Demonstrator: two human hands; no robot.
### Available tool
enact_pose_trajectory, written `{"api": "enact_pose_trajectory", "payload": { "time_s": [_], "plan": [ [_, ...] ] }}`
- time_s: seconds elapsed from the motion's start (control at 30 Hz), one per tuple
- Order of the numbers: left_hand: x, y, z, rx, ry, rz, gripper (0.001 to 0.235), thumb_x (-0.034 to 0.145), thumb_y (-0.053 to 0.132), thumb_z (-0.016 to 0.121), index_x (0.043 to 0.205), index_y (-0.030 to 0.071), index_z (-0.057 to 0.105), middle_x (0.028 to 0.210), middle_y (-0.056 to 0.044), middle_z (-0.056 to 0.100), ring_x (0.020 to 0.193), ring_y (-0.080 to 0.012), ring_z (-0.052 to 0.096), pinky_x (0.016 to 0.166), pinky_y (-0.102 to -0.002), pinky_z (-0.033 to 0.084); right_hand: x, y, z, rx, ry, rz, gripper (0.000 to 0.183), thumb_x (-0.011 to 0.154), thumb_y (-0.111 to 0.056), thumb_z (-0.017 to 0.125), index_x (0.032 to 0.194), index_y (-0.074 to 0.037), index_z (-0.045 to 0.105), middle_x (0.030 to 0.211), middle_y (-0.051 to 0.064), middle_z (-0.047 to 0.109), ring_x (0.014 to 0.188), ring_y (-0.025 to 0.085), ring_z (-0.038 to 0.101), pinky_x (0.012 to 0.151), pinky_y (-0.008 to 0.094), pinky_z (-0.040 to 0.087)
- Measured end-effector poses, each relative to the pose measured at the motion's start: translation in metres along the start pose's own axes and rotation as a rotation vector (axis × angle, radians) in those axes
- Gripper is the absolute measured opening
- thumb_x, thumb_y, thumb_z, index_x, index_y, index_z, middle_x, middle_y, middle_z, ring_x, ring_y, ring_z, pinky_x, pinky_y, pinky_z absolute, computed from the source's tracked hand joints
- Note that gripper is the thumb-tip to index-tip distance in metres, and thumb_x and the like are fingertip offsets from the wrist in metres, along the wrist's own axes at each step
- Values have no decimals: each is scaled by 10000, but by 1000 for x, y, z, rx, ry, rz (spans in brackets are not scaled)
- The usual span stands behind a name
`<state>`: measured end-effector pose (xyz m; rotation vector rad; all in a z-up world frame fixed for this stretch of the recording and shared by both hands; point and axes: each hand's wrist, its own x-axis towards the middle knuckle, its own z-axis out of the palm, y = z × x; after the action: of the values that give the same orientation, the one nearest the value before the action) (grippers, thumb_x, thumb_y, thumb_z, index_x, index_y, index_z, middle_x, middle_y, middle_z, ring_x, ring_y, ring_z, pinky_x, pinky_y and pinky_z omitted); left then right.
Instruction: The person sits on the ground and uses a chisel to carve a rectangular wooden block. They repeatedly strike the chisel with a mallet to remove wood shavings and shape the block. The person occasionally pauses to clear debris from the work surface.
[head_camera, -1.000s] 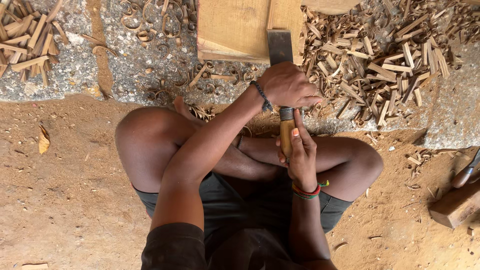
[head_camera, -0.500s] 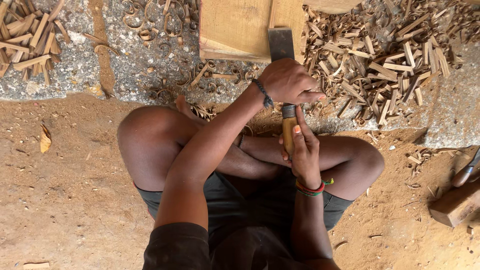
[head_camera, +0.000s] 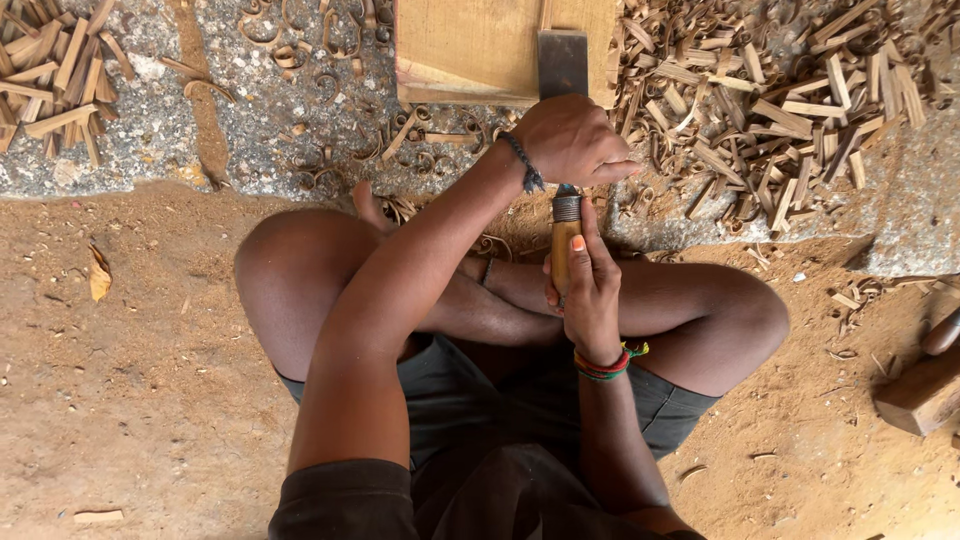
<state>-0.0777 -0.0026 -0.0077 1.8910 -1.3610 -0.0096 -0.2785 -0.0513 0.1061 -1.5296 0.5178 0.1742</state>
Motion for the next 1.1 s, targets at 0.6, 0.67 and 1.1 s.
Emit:
{"api": "enact_pose_trajectory", "payload": {
  "time_s": [0.6,0.67,1.1],
  "plan": [
    [18,-37,-13,67,-96,-12,572,1053,485,622,561,200,556,423,43,450,346,-82,394,351,-296,387,32,-2,23,17,0,-33,655,1108,-367,421,1664,-87,217,805,33,588,535,58,475,444,210,380],
    [25,-46,-21,60,-166,-27,599,1085,480,604,568,184,541,440,39,449,356,-94,381,354,-304,387,41,-6,25,25,-16,-81,657,1125,-369,424,1674,-77,212,812,29,570,560,59,477,453,210,377],
    [35,-57,-40,59,-150,-78,574,1050,561,567,645,157,622,490,10,491,386,-97,441,369,-291,421,65,0,40,56,24,-143,602,1135,-347,421,1682,-142,272,800,5,525,553,40,430,441,200,369]
  ]
}}
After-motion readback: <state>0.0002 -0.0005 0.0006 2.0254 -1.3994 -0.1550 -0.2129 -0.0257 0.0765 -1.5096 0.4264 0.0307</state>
